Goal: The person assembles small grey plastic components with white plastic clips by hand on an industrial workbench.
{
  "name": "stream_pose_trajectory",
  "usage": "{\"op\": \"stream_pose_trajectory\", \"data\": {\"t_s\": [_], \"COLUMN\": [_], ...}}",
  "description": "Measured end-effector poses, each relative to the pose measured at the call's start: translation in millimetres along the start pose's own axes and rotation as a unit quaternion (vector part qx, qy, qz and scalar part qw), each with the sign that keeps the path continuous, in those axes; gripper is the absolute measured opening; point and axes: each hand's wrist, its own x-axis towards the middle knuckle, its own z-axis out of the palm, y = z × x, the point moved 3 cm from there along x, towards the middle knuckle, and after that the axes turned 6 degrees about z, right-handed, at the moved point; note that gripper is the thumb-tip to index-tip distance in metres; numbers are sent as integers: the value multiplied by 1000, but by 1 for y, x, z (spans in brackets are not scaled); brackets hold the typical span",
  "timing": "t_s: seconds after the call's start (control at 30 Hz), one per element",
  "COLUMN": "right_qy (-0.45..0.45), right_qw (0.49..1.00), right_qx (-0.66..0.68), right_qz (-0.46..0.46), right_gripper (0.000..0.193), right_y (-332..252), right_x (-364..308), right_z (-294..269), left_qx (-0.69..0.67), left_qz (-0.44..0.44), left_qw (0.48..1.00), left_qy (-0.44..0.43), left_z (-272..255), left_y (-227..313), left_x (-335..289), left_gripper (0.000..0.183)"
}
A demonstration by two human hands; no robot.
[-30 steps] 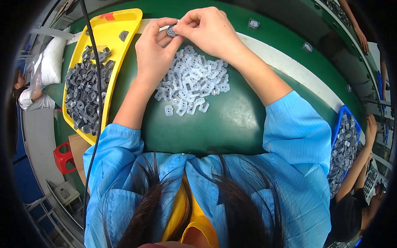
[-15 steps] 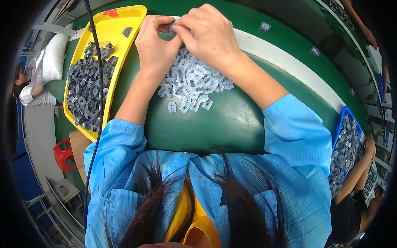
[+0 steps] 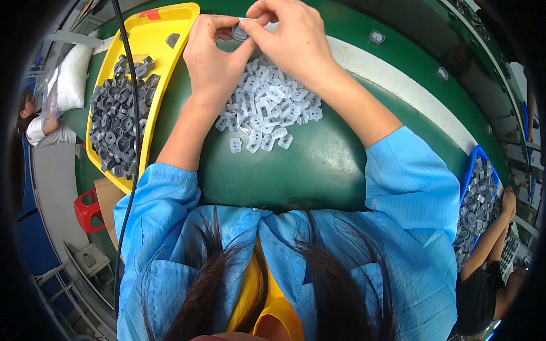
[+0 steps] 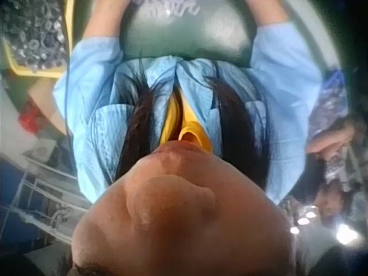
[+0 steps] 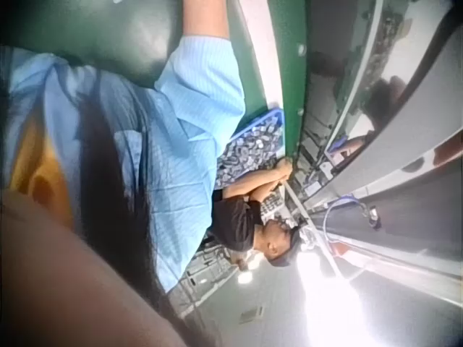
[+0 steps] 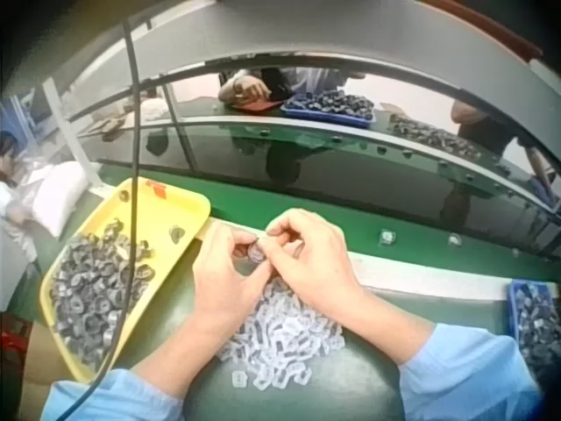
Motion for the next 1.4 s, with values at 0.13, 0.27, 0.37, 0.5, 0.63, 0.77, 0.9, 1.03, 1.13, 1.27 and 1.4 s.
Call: {"op": "stream_pose_trajectory", "data": {"t_s": [0.13, 0.27, 0.37, 0.5, 0.63, 0.77, 0.9, 1.03, 1.13, 1.27, 1.4], "right_qy": [-108, -201, -214, -243, -253, -35, -5, -38, -145, -245, -294], "right_qw": [968, 919, 916, 895, 901, 997, 984, 998, 936, 911, 875], "right_qx": [182, 267, 267, 296, 284, 59, -41, 28, 269, 255, 305], "right_qz": [136, 210, 211, 228, 211, -43, -173, -41, 175, 212, 234], "right_gripper": [23, 24, 25, 23, 27, 13, 11, 13, 19, 16, 16], "right_y": [17, 30, 29, 34, 27, 7, -2, -3, 14, 20, 28], "right_x": [7, 11, 12, 13, 11, 1, -1, -3, 4, 8, 11], "right_z": [-1, -7, -8, -12, -6, -11, -9, -9, -5, -11, -18], "left_qx": [5, -20, 3, -35, -67, -61, -48, -59, -53, -67, -147], "left_qz": [13, 59, 83, 70, 34, -12, -25, 13, 41, 81, 101], "left_qw": [1000, 998, 996, 997, 997, 998, 998, 998, 998, 994, 979], "left_qy": [-4, -9, -18, -21, -24, -17, -14, -12, -20, -41, -102], "left_z": [0, 2, -2, 2, 2, -1, -4, -3, -1, -1, -2], "left_y": [-1, 2, 9, 7, 6, 6, 4, 5, 5, 11, 7], "left_x": [0, -2, 3, 1, -2, -2, -4, -3, -2, -1, 3], "left_gripper": [30, 31, 32, 32, 35, 34, 33, 32, 32, 34, 35]}}
